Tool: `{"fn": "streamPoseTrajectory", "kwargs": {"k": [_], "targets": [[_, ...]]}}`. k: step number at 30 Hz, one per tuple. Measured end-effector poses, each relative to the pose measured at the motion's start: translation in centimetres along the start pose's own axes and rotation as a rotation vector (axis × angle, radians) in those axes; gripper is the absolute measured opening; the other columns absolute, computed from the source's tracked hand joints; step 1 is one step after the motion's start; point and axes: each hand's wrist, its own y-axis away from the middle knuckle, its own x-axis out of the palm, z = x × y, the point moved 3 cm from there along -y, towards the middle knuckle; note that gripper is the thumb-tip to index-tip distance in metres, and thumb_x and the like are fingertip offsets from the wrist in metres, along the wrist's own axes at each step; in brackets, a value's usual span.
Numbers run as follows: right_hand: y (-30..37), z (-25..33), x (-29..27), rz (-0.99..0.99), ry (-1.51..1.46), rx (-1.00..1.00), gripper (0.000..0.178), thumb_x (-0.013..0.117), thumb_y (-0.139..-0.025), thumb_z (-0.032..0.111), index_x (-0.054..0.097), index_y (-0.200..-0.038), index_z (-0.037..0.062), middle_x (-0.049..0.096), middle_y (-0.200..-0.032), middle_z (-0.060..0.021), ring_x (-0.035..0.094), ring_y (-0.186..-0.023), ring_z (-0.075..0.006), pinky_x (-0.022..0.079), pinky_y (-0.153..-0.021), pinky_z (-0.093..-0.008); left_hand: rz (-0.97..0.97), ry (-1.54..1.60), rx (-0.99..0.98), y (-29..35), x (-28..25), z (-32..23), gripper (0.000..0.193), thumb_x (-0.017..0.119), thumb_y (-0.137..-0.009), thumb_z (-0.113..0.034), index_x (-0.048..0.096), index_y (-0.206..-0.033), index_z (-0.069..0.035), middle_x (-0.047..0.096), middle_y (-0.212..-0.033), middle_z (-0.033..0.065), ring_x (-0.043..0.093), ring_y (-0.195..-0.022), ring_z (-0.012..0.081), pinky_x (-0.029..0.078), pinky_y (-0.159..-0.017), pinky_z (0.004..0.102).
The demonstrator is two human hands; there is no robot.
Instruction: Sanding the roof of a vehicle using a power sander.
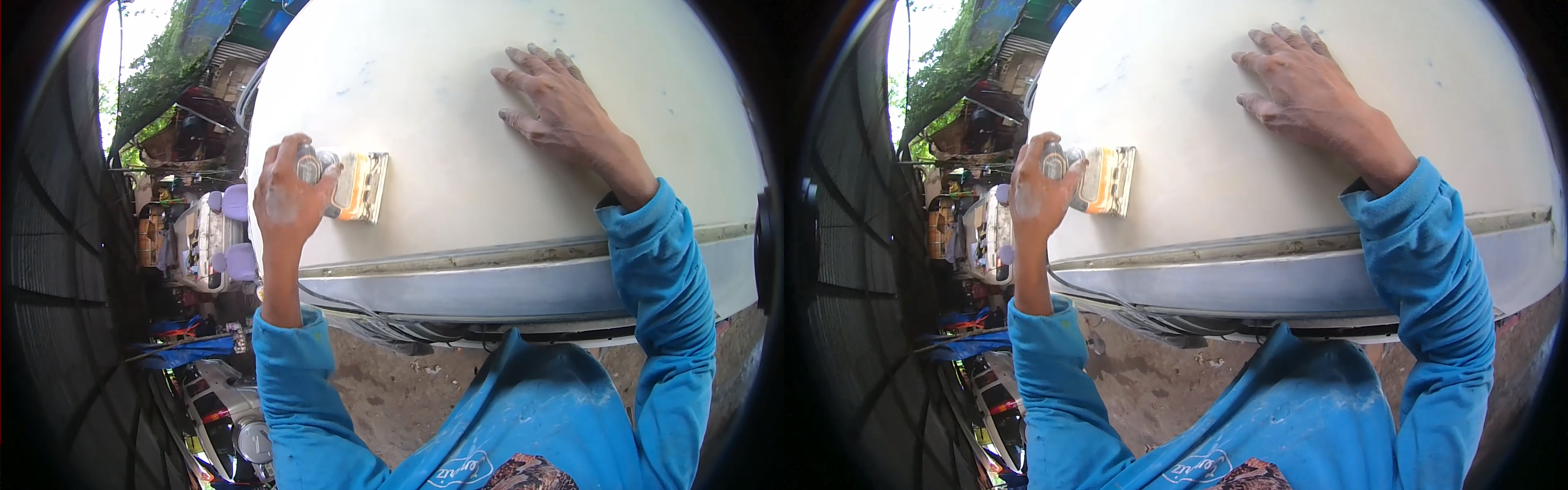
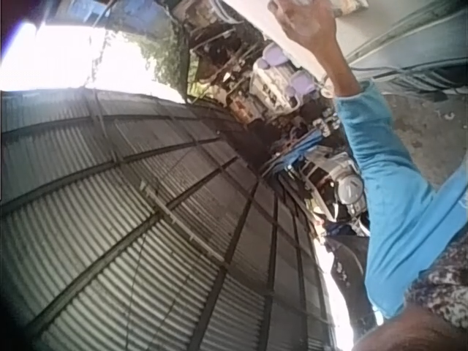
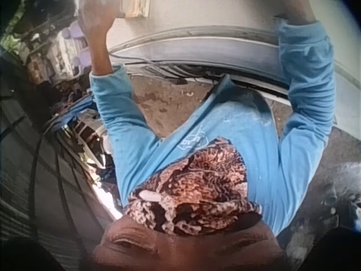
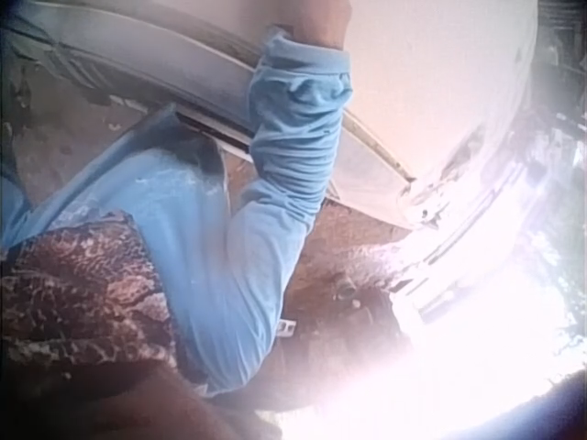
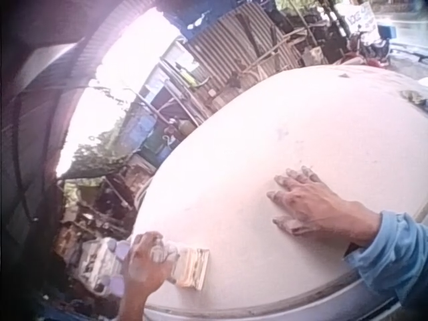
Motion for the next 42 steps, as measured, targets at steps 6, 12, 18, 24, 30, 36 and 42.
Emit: {"fn": "streamPoseTrajectory", "kwargs": {"k": [6, 12, 18, 24, 30, 36, 42], "targets": [[-0.3, -0.5, 0.2, -0.030, 0.030, -0.015, 0.051, 0.061, -0.097, 0.032, 0.055, -0.143, 0.0109, 0.046, -0.152, -0.0169, 0.036, -0.146, -0.0333, 0.020, -0.125, -0.0462, 0.011, -0.084, -0.039, -5.4, 1.2, 0.7, 0.055, 0.081, -0.077, -0.031, 0.062, -0.126, -0.014, 0.065, -0.121, 0.0123, 0.065, -0.109, 0.0354, 0.053, -0.093, 0.0447], [-0.1, -0.9, 0.6, -0.034, 0.003, -0.015, 0.050, 0.062, -0.097, 0.034, 0.056, -0.142, 0.0111, 0.048, -0.151, -0.0161, 0.038, -0.144, -0.0335, 0.021, -0.125, -0.0465, 0.054, -0.081, -0.154, -6.6, 2.5, 5.4, 0.055, 0.078, -0.079, -0.037, 0.062, -0.126, -0.014, 0.065, -0.124, 0.0129, 0.063, -0.115, 0.0354, 0.050, -0.097, 0.0452], [-0.2, -0.9, 0.6, -0.045, 0.030, -0.028, 0.051, 0.063, -0.096, 0.035, 0.057, -0.141, 0.0113, 0.048, -0.151, -0.0161, 0.038, -0.145, -0.0332, 0.021, -0.125, -0.0471, 0.072, -0.004, -0.223, -1.1, 1.8, 9.7, 0.051, 0.079, -0.078, -0.027, 0.062, -0.123, -0.010, 0.065, -0.118, 0.0172, 0.063, -0.109, 0.0383, 0.050, -0.093, 0.0457], [-0.3, -0.6, 0.5, -0.016, 0.026, -0.004, 0.052, 0.063, -0.095, 0.034, 0.056, -0.142, 0.0115, 0.044, -0.153, -0.0175, 0.035, -0.146, -0.0329, 0.020, -0.125, -0.0475, 0.042, -0.013, -0.170, 5.5, -0.2, 7.1, 0.050, 0.081, -0.076, -0.021, 0.062, -0.120, -0.009, 0.064, -0.117, 0.0152, 0.064, -0.109, 0.0355, 0.051, -0.093, 0.0441], [-0.1, -0.4, 0.4, -0.024, 0.010, -0.006, 0.053, 0.063, -0.095, 0.034, 0.055, -0.142, 0.0116, 0.044, -0.153, -0.0175, 0.034, -0.147, -0.0333, 0.019, -0.126, -0.0476, -0.011, 0.047, 0.007, 6.4, -1.5, 0.8, 0.049, 0.083, -0.071, -0.017, 0.064, -0.115, -0.009, 0.064, -0.116, 0.0117, 0.066, -0.103, 0.0324, 0.054, -0.086, 0.0426], [-0.1, -0.5, 0.2, -0.032, 0.009, -0.025, 0.051, 0.062, -0.096, 0.034, 0.055, -0.142, 0.0110, 0.045, -0.153, -0.0173, 0.035, -0.146, -0.0339, 0.021, -0.125, -0.0476, -0.002, 0.052, 0.084, 1.2, -0.6, -2.8, 0.050, 0.083, -0.073, -0.021, 0.064, -0.119, -0.013, 0.065, -0.116, 0.0091, 0.067, -0.104, 0.0313, 0.054, -0.086, 0.0427], [-0.4, -0.8, 0.2, -0.013, 0.031, -0.024, 0.051, 0.062, -0.097, 0.035, 0.056, -0.142, 0.0116, 0.047, -0.151, -0.0167, 0.037, -0.145, -0.0339, 0.022, -0.125, -0.0467, 0.005, -0.056, -0.009, -4.0, 0.8, 0.3, 0.053, 0.082, -0.076, -0.029, 0.063, -0.123, -0.014, 0.065, -0.119, 0.0097, 0.066, -0.107, 0.0317, 0.054, -0.089, 0.0429]]}}
